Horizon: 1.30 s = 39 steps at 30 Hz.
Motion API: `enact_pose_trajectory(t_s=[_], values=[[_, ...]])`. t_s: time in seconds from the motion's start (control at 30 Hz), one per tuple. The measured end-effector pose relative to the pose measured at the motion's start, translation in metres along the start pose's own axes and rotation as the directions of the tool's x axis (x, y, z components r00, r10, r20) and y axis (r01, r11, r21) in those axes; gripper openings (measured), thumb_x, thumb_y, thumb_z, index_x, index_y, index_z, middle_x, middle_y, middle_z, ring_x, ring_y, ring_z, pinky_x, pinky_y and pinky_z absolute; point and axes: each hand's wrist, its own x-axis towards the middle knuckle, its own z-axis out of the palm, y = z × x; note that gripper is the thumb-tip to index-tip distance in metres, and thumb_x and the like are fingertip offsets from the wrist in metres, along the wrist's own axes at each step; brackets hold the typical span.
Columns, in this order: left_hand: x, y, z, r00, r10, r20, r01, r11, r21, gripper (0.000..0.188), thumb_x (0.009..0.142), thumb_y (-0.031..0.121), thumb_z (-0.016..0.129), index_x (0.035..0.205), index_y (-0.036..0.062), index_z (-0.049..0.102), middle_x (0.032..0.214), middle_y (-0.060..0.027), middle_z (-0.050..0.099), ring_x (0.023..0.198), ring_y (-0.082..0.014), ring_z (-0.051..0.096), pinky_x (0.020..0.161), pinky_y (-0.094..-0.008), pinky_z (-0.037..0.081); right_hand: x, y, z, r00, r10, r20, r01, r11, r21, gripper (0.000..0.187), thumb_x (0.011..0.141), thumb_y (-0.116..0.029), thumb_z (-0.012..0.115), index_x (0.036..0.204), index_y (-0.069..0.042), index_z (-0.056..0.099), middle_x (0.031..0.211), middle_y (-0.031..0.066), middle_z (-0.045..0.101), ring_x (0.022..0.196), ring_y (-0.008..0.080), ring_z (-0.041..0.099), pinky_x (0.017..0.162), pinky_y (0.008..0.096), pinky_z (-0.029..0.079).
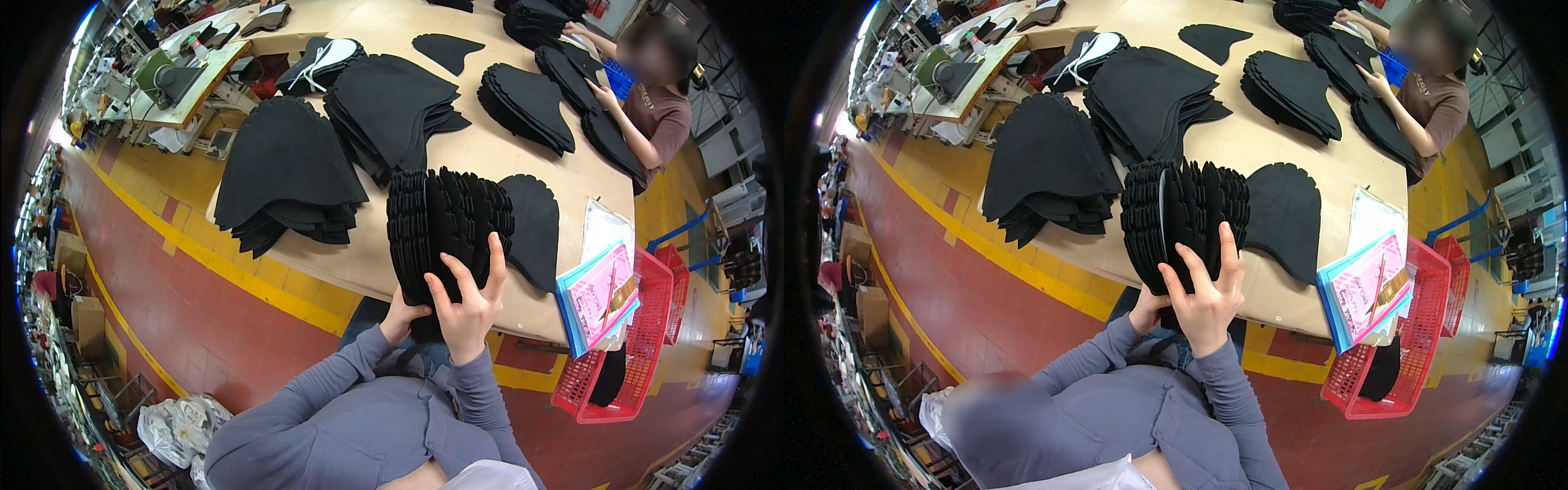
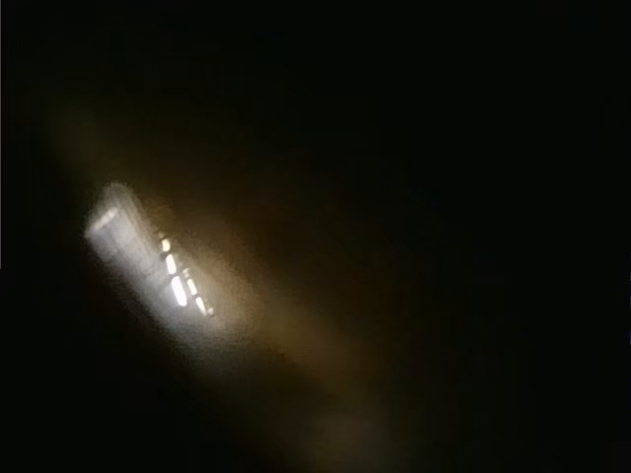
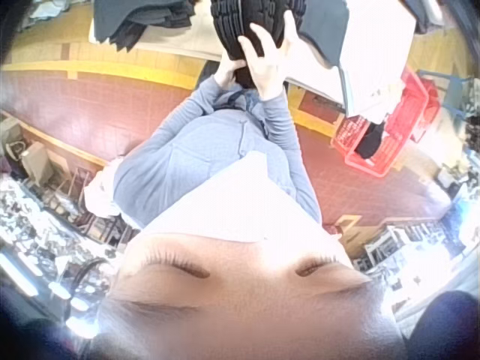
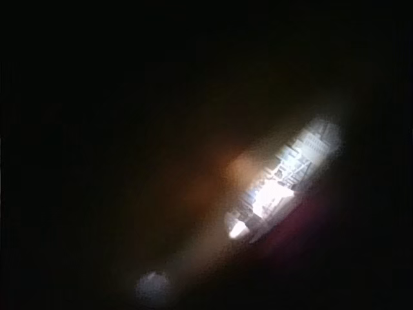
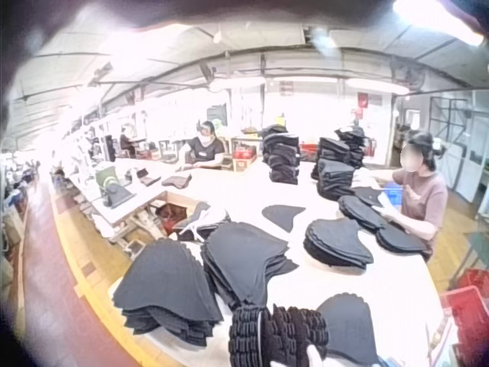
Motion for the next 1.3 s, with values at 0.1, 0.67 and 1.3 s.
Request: enact_pose_trajectory(t_s=[0.1,0.67,1.3], values=[[-0.001,0.001,0.0,1.0,0.013,0.009,-0.013,1.0,-0.013,0.091,0.067,0.021,0.085,0.142,0.0061,0.035,0.135,-0.0055,0.05,0.125,-0.0192,0.048,0.106,-0.0347,0.039,-0.001,-0.001,0.0,0.998,0.041,0.04,-0.042,0.999,0.022,0.024,0.075,-0.012,0.078,0.098,-0.012,0.075,0.146,0.0174,0.039,0.127,0.0352,0.05,0.095,0.0383,0.049],[0.003,0.002,0.006,0.999,0.014,-0.049,-0.011,0.998,0.056,0.096,0.062,0.019,0.087,0.142,0.0094,0.036,0.135,-0.0033,0.051,0.124,-0.0194,0.05,0.106,-0.0353,0.04,-0.005,-0.002,0.006,0.999,0.014,-0.033,-0.015,1.0,-0.004,0.028,0.068,-0.008,0.078,0.096,-0.012,0.075,0.145,0.0187,0.04,0.124,0.0382,0.051,0.094,0.0406,0.05],[0.007,-0.008,-0.003,0.995,-0.072,-0.072,0.081,0.988,0.135,0.084,0.063,0.004,0.072,0.14,0.008,0.04,0.132,-0.0025,0.052,0.12,-0.0172,0.052,0.103,-0.0333,0.043,-0.01,0.004,0.008,0.999,-0.024,-0.045,0.024,1.0,-0.003,0.037,0.064,-0.027,0.086,0.098,-0.018,0.076,0.145,0.0134,0.041,0.117,0.0344,0.051,0.086,0.0394,0.052]])
